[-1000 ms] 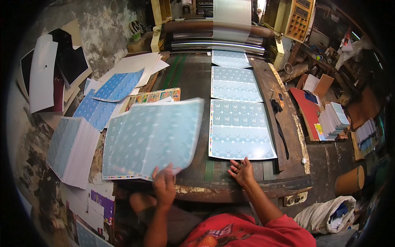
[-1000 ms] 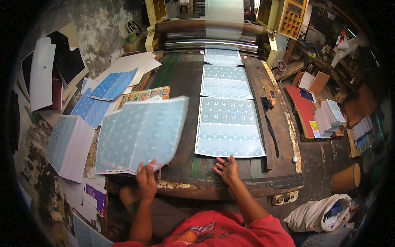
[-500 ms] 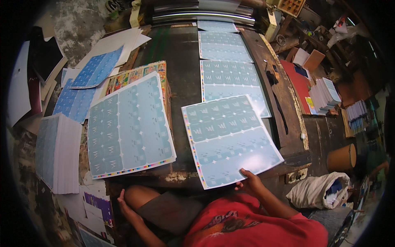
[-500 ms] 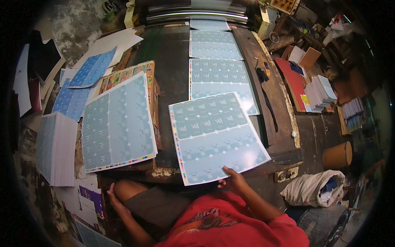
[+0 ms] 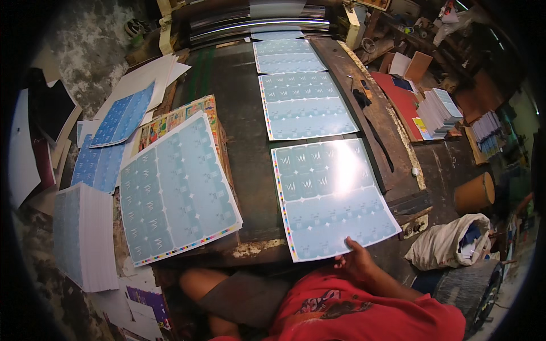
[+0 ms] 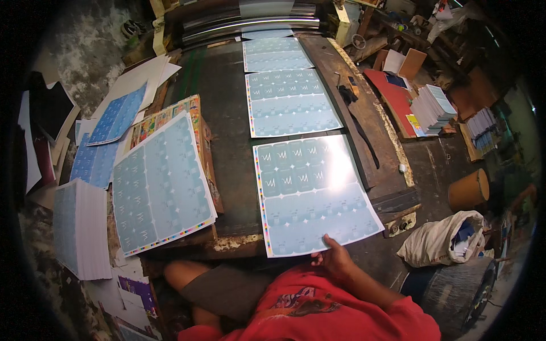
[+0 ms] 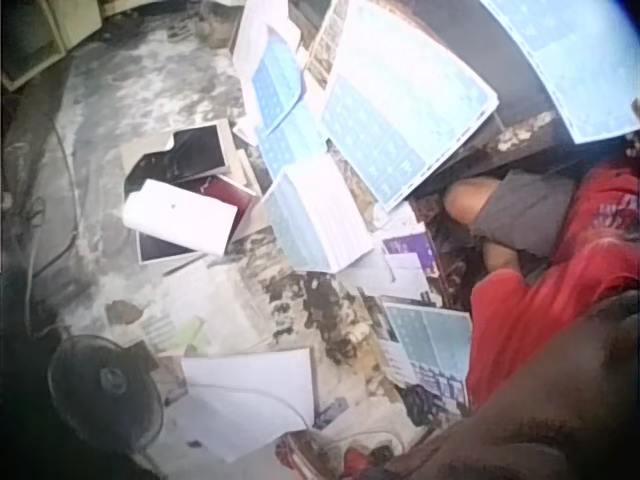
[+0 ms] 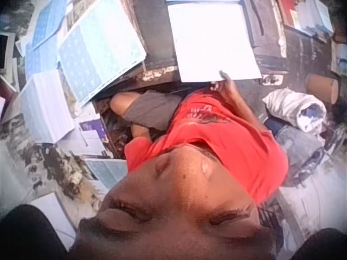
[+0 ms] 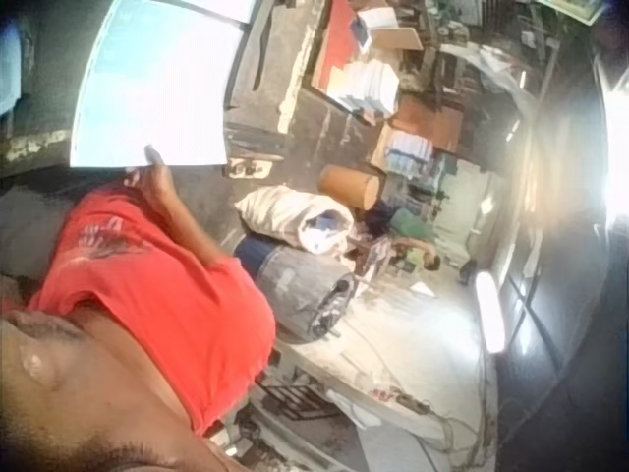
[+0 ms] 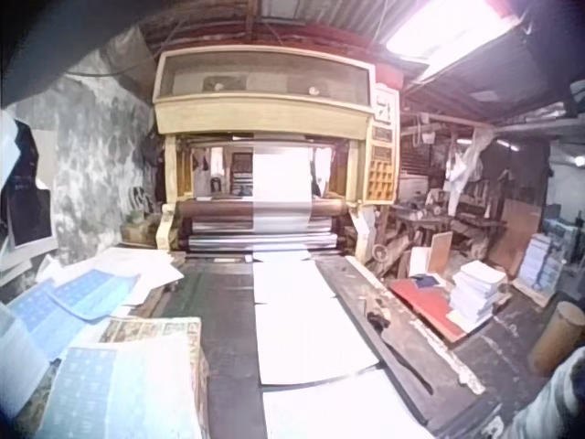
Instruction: The person organizes and stacks printed paper sheets by picking them up from a pile and aligning them on a table before placing them into larger stacks.
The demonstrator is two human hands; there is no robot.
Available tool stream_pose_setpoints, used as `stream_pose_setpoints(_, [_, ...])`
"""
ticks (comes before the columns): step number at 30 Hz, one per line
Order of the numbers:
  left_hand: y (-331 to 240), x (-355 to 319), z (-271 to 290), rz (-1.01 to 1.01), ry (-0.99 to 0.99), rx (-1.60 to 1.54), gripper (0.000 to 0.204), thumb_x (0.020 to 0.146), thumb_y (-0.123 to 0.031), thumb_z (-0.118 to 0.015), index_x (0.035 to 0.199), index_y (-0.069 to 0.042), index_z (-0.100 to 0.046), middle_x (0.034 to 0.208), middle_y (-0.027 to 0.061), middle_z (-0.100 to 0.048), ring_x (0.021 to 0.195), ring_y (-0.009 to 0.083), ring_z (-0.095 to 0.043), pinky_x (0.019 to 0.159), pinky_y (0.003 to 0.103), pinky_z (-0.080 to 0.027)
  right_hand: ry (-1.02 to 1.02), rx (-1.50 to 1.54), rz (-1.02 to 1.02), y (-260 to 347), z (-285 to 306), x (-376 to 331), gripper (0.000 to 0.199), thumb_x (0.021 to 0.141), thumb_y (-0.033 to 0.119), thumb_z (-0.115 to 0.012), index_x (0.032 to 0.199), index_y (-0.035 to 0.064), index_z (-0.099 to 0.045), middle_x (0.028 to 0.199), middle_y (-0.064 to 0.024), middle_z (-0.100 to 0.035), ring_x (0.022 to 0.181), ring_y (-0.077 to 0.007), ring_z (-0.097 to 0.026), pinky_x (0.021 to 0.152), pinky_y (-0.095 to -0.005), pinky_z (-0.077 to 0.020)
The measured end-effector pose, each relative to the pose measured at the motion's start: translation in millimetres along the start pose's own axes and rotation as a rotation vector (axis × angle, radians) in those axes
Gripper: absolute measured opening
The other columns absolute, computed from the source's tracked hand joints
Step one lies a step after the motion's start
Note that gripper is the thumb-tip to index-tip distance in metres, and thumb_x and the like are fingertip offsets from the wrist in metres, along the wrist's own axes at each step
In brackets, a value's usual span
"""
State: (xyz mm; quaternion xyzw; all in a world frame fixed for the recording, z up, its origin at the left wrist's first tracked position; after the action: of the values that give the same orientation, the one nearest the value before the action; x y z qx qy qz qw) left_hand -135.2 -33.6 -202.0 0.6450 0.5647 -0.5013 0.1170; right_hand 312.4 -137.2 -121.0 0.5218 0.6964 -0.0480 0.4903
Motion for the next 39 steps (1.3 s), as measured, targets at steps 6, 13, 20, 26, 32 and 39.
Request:
stream_pose_setpoints(6, [-21.8,-18.3,9.0,-0.026,-0.053,-0.005,0.055,0.102,-0.044,-0.040,0.128,0.003,-0.055,0.131,0.0161,-0.057,0.123,0.0273,-0.051,0.108,0.040,-0.034,0.096,0.010,0.062,34.1,-13.8,30.4,0.051,0.097,0.049,-0.045,0.114,0.0009,-0.052,0.078,-0.0145,-0.065,0.063,-0.0207,-0.060,0.076,-0.0460,-0.0532])
stream_pose_setpoints(13, [-63.9,-80.3,-21.3,-0.511,-0.011,0.556,0.058,0.100,-0.046,-0.042,0.129,0.003,-0.053,0.133,0.0165,-0.055,0.124,0.0270,-0.050,0.108,0.041,-0.034,0.060,0.009,0.166,60.8,-33.1,54.9,0.056,0.096,0.052,-0.044,0.114,-0.0011,-0.050,0.084,-0.0155,-0.064,0.064,-0.0189,-0.058,0.076,-0.0446,-0.0528])
stream_pose_setpoints(20, [-41.0,-177.7,-203.9,-1.439,0.470,1.544,0.087,0.080,-0.058,-0.067,0.139,0.001,-0.044,0.146,0.0195,-0.041,0.137,0.0349,-0.036,0.114,0.045,-0.025,0.009,0.038,0.307,66.5,-41.6,84.9,0.040,0.096,0.042,-0.050,0.117,0.0079,-0.042,0.100,-0.0136,-0.062,0.079,-0.0188,-0.057,0.076,-0.0416,-0.0523])
stream_pose_setpoints(26, [2.8,-129.5,-234.1,-1.459,0.385,2.061,0.098,0.075,-0.062,-0.068,0.144,0.001,-0.037,0.152,0.0202,-0.032,0.143,0.0384,-0.026,0.115,0.050,-0.018,-0.088,0.063,0.364,74.2,-88.5,46.4,0.059,0.096,0.035,-0.053,0.144,0.0072,-0.031,0.130,-0.0146,-0.052,0.104,-0.0225,-0.055,0.090,-0.0438,-0.0491])
stream_pose_setpoints(32, [13.5,-110.2,-211.6,-1.432,0.404,1.930,0.060,0.094,-0.035,-0.057,0.144,-0.005,-0.041,0.151,0.0156,-0.037,0.142,0.0362,-0.028,0.115,0.051,-0.019,0.906,-0.970,1.300,129.5,-213.1,-121.9,0.036,0.089,0.014,-0.061,0.123,0.0054,-0.059,0.118,-0.0109,-0.062,0.105,-0.0197,-0.060,0.096,-0.0331,-0.0467])
stream_pose_setpoints(39, [-0.9,-101.2,-199.6,-1.127,0.403,1.106,0.040,0.100,-0.032,-0.052,0.127,-0.003,-0.058,0.133,0.0113,-0.058,0.129,0.0305,-0.049,0.112,0.043,-0.027,1.115,-0.709,2.306,124.9,-255.5,-145.2,0.047,0.092,0.029,-0.060,0.136,0.0179,-0.051,0.104,-0.0056,-0.070,0.084,-0.0312,-0.064,0.075,-0.0420,-0.0567])
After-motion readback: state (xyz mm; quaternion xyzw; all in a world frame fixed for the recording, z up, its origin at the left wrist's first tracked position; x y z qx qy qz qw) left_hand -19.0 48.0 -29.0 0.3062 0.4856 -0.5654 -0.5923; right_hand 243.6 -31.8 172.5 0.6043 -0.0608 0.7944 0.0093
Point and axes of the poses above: each hand's wrist, its own x-axis towards the middle knuckle, its own z-axis out of the back of the hand, y = z × x, the point moved 1 cm from there along x, towards the middle knuckle
